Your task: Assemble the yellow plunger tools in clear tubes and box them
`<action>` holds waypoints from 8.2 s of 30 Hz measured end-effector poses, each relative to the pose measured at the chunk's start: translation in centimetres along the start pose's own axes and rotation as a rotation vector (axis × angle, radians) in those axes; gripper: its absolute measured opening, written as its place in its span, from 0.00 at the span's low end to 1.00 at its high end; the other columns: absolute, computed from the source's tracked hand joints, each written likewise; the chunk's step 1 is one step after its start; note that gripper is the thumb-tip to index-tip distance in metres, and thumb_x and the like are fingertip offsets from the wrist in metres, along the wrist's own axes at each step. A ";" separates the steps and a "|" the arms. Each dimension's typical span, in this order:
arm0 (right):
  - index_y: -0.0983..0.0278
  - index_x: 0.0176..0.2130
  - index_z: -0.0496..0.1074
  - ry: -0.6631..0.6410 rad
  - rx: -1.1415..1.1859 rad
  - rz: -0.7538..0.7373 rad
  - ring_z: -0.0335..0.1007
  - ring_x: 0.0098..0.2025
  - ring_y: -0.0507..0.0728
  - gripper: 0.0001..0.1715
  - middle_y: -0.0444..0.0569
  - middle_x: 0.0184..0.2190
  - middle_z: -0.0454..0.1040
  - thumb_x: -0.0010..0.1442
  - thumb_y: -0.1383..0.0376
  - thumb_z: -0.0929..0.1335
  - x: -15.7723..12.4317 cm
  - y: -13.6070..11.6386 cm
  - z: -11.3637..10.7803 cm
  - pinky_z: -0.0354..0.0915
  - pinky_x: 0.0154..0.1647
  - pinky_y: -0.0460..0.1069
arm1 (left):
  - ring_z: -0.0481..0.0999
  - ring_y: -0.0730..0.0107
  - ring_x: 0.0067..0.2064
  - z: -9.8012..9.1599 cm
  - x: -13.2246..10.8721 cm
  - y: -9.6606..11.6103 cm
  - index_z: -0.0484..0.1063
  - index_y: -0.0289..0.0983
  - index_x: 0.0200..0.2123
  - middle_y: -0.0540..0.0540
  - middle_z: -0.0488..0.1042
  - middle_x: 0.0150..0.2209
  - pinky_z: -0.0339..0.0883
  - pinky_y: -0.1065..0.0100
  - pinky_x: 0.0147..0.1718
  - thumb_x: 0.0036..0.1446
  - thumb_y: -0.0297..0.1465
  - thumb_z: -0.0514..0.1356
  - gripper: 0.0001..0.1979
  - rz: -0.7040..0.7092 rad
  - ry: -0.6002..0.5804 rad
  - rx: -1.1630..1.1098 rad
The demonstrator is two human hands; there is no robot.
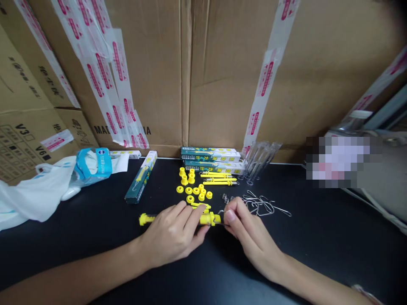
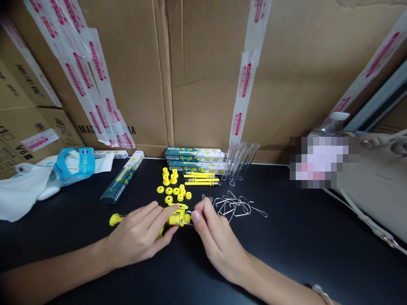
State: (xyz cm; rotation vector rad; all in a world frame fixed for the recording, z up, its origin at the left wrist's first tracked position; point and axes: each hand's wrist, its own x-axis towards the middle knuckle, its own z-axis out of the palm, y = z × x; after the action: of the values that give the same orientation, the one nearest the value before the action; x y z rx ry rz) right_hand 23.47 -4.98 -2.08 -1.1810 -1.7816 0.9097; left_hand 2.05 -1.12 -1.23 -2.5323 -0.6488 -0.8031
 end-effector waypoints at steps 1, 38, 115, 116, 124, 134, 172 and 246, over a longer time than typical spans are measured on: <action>0.58 0.36 0.57 -0.020 -0.035 -0.011 0.54 0.26 0.52 0.16 0.38 0.26 0.57 0.74 0.55 0.54 -0.1 -0.1 -0.1 0.53 0.28 0.48 | 0.77 0.61 0.31 0.0 0.0 0.0 0.72 0.27 0.47 0.43 0.78 0.31 0.74 0.62 0.28 0.65 0.30 0.56 0.13 -0.005 -0.001 -0.008; 0.62 0.48 0.63 0.000 -0.541 -0.381 0.72 0.36 0.58 0.11 0.51 0.38 0.75 0.70 0.72 0.57 0.1 -0.1 0.4 0.68 0.34 0.51 | 0.70 0.65 0.25 0.0 0.4 0.0 0.68 0.35 0.33 0.50 0.72 0.25 0.57 0.63 0.24 0.68 0.38 0.55 0.14 0.026 0.025 0.021; 0.62 0.55 0.58 -0.094 -0.698 -0.413 0.73 0.38 0.60 0.15 0.55 0.42 0.70 0.72 0.67 0.54 0.3 0.9 -0.2 0.74 0.31 0.53 | 0.76 0.66 0.29 0.0 0.3 0.4 0.72 0.26 0.45 0.45 0.81 0.35 0.62 0.63 0.25 0.68 0.28 0.58 0.09 0.074 0.124 0.080; 0.62 0.55 0.58 -0.096 -0.706 -0.422 0.72 0.39 0.61 0.15 0.54 0.41 0.69 0.71 0.69 0.54 0.3 0.8 -0.2 0.74 0.31 0.53 | 0.77 0.66 0.29 0.0 0.3 0.4 0.72 0.26 0.44 0.45 0.81 0.35 0.62 0.63 0.25 0.68 0.28 0.57 0.09 0.073 0.124 0.081; 0.64 0.52 0.60 -0.085 -0.744 -0.416 0.71 0.36 0.61 0.16 0.53 0.37 0.69 0.69 0.73 0.54 0.4 0.4 0.1 0.74 0.31 0.53 | 0.77 0.66 0.29 0.1 0.2 0.6 0.72 0.29 0.43 0.47 0.81 0.32 0.62 0.63 0.26 0.69 0.30 0.55 0.09 0.059 0.127 0.082; 0.65 0.57 0.57 -0.078 -0.742 -0.454 0.77 0.45 0.62 0.19 0.58 0.45 0.75 0.73 0.59 0.53 0.0 0.3 -0.2 0.77 0.38 0.53 | 0.77 0.66 0.29 -0.4 0.0 0.5 0.72 0.27 0.48 0.45 0.81 0.33 0.59 0.62 0.24 0.69 0.28 0.55 0.10 0.076 0.087 0.083; 0.58 0.57 0.60 -0.020 -0.446 -0.427 0.73 0.47 0.58 0.19 0.51 0.45 0.71 0.70 0.55 0.62 0.2 -0.1 -0.9 0.74 0.46 0.51 | 0.75 0.67 0.28 -0.3 0.3 0.2 0.69 0.31 0.48 0.48 0.77 0.31 0.61 0.64 0.26 0.72 0.31 0.50 0.11 -0.063 0.089 -0.003; 0.55 0.49 0.60 0.154 0.576 -0.030 0.72 0.34 0.56 0.29 0.45 0.34 0.75 0.56 0.49 0.74 1.1 0.0 -1.4 0.68 0.38 0.52 | 0.66 0.75 0.22 -1.3 -0.8 -1.1 0.62 0.39 0.27 0.56 0.66 0.22 0.53 0.74 0.21 0.67 0.43 0.51 0.19 -0.662 -0.240 -0.520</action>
State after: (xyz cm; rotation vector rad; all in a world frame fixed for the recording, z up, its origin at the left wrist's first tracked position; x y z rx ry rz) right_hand 24.48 -3.74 -1.26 -0.8203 -1.2839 1.1774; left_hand 0.35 -1.14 -0.47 -2.9262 -1.5915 -0.9808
